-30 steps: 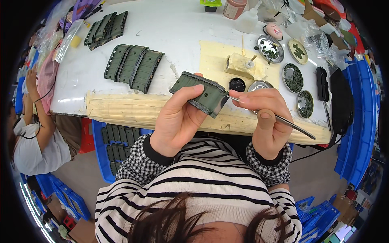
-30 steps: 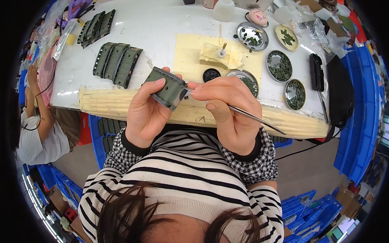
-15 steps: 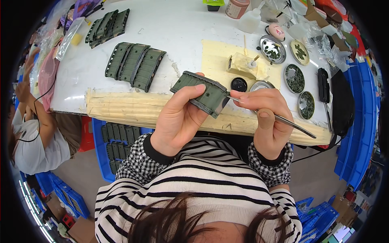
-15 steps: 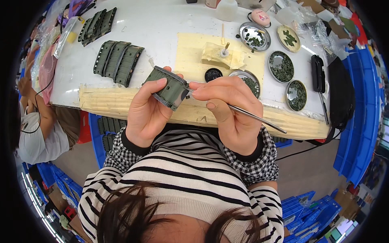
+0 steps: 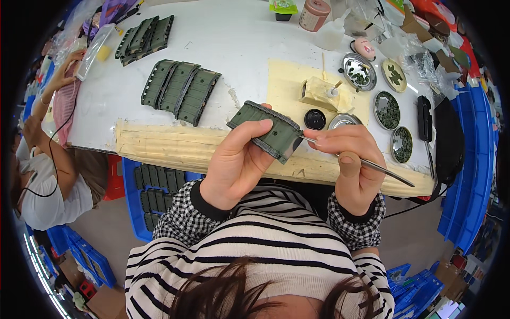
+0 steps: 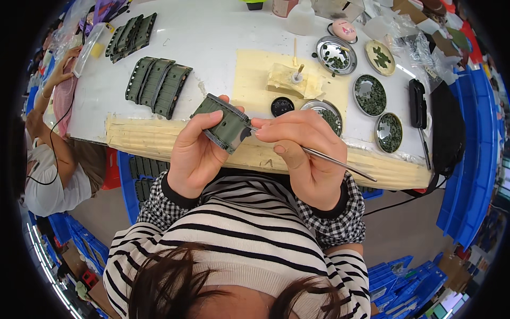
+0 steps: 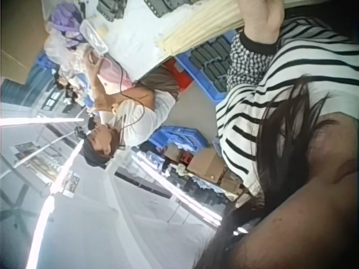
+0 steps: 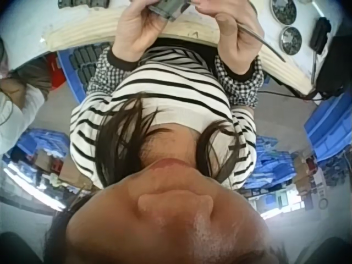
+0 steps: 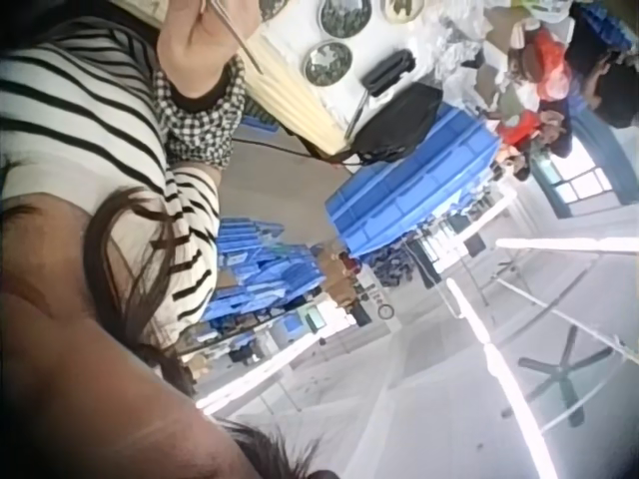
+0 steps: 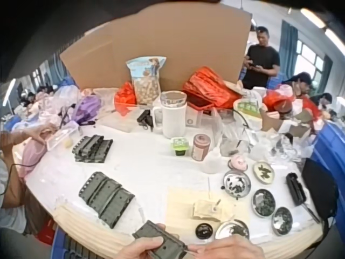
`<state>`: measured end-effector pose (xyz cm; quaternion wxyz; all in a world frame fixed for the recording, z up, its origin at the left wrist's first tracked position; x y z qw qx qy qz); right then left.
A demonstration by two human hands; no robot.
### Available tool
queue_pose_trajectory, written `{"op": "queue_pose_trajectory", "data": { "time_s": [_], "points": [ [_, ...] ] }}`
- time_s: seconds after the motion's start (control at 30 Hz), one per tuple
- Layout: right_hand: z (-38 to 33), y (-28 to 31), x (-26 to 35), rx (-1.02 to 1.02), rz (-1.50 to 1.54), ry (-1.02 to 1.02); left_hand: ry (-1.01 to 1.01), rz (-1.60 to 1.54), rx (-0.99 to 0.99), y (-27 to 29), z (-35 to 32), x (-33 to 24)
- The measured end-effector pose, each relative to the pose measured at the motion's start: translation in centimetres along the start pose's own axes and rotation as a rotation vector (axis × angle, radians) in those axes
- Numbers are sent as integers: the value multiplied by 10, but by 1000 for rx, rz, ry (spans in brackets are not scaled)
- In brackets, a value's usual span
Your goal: Using a small fine tool to clean or detail green plastic toy tank hull components at a factory workbench.
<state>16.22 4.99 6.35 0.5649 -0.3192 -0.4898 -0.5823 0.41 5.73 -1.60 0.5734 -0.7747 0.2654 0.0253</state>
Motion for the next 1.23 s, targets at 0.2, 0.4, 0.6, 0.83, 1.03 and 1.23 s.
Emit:
{"op": "queue_pose_trajectory", "data": {
  "time_s": [0.2, 0.4, 0.6, 0.83, 1.03, 1.23],
  "points": [
    [-1, -1, 0, 20, -6, 21, -2, 11, -29, 3, 0, 1],
    [-2, -2, 6, 56, -116, 89, -7, 22, -16, 1, -1, 2],
    [-5, -3, 7, 36, -125, 110, -24, 2, -8, 2, -2, 4],
    [-9, -6, 19, 30, -157, 238, 3, -60, 29, -3, -1, 3],
    [-10, -4, 18, 60, -141, 181, 34, -40, 42, -5, -2, 2],
    [-10, -3, 18, 92, -158, 158, 39, -36, 44, -3, -1, 3]
  ]
}}
Point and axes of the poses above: each hand's wrist, its own z-axis towards the middle knuckle, its own y-axis out of the back of the hand, x = y × z, the point moved 7 cm from there along z, towards the middle knuckle, and after that the axes turned 7 degrees about -y, right-handed, at the moved point
